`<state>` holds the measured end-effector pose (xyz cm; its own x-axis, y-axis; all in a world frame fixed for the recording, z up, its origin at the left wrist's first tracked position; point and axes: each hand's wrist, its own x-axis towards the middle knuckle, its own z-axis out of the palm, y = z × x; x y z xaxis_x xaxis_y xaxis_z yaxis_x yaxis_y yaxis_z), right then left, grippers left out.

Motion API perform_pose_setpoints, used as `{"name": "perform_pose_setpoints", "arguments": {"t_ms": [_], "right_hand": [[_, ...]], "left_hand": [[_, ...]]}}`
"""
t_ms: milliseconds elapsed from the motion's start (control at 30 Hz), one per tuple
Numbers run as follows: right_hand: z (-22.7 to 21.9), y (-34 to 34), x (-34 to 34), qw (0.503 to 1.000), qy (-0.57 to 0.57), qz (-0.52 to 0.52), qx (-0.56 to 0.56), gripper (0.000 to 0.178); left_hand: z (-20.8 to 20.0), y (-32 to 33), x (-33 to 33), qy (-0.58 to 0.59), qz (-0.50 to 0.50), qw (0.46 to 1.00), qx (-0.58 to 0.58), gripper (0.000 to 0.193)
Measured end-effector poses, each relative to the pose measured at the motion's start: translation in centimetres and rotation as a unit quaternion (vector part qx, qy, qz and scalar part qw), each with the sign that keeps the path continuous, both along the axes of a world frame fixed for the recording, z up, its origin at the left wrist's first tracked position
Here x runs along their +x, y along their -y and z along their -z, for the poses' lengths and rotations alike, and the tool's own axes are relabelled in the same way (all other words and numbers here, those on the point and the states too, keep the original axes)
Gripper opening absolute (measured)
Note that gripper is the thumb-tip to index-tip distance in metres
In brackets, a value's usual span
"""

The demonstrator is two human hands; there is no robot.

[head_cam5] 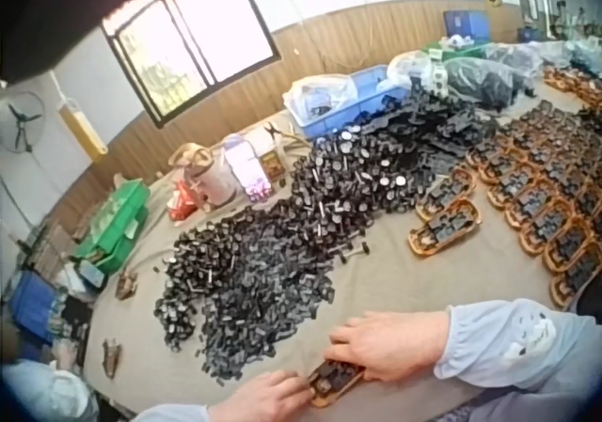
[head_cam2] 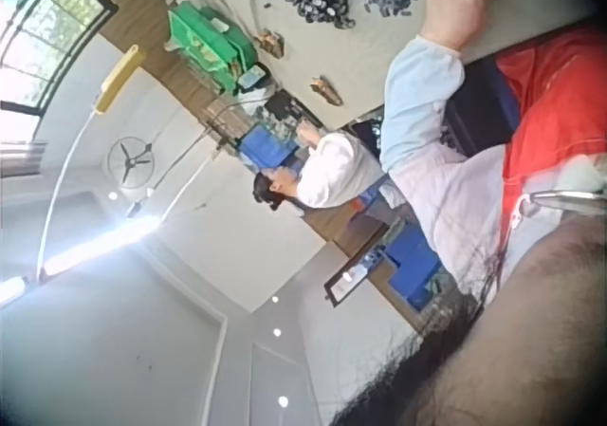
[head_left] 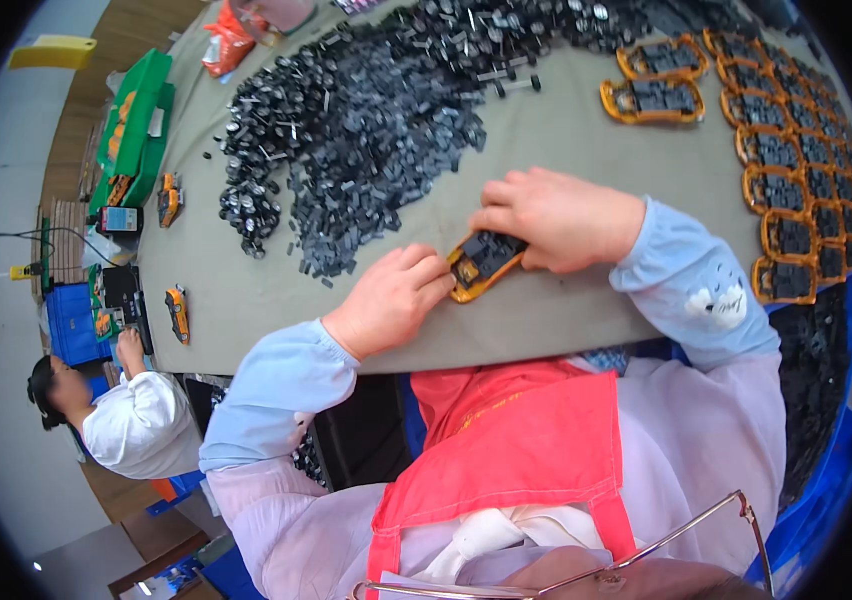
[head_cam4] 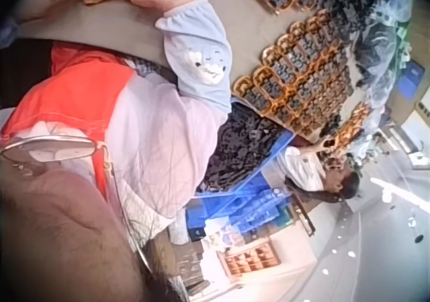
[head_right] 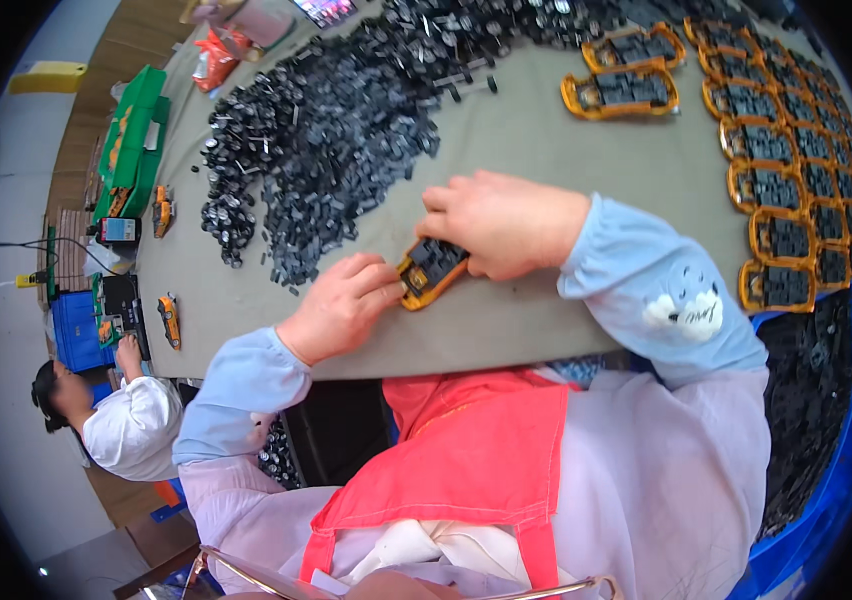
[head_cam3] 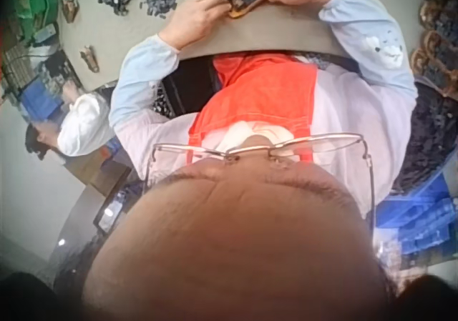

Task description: The person assembles toy cars by inserting wheel axles into car bodies, pressing bottom chassis plates into place by hand, and setting the assembled cars aside.

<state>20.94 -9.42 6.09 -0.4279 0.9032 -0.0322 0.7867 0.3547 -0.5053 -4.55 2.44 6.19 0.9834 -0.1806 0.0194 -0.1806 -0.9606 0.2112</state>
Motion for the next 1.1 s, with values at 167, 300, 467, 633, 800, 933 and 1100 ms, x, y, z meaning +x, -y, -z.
{"name": "perform_pose_setpoints", "arguments": {"t_ms": [167, 300, 467, 633, 800, 933, 1100], "right_hand": [[-0.4, 0.7, -0.2, 0.999, 0.003, 0.033, 0.006, 0.056], [-1.8, 0.6, -0.9, 0.999, 0.014, 0.031, -0.003, 0.056], [1.4, -2.3, 5.2, 0.955, -0.062, 0.202, 0.210, 0.037], [4.2, -5.8, 10.1, 0.949, 0.069, 0.247, 0.186, 0.019], [1.6, -5.1, 9.1, 0.949, -0.055, 0.265, 0.162, 0.018], [0.3, -3.0, 7.2, 0.906, -0.204, 0.327, 0.175, 0.016], [-0.7, 2.4, 4.7, 0.902, -0.264, 0.330, 0.093, 0.016]], "left_hand": [[2.9, 0.3, -1.8, 0.163, -0.136, 0.956, -0.201, 0.026], [3.5, 1.4, -3.8, 0.216, -0.211, 0.931, -0.206, 0.025], [2.9, 0.7, -7.5, 0.251, -0.313, 0.902, -0.162, 0.019], [3.9, -4.8, -10.9, 0.293, -0.486, 0.812, -0.135, 0.007], [2.3, -9.6, -10.9, 0.319, -0.510, 0.799, 0.005, 0.018], [2.5, -13.7, -10.4, 0.264, -0.531, 0.798, 0.107, 0.021], [2.7, -15.8, -9.7, 0.284, -0.511, 0.810, 0.055, 0.009]]}}
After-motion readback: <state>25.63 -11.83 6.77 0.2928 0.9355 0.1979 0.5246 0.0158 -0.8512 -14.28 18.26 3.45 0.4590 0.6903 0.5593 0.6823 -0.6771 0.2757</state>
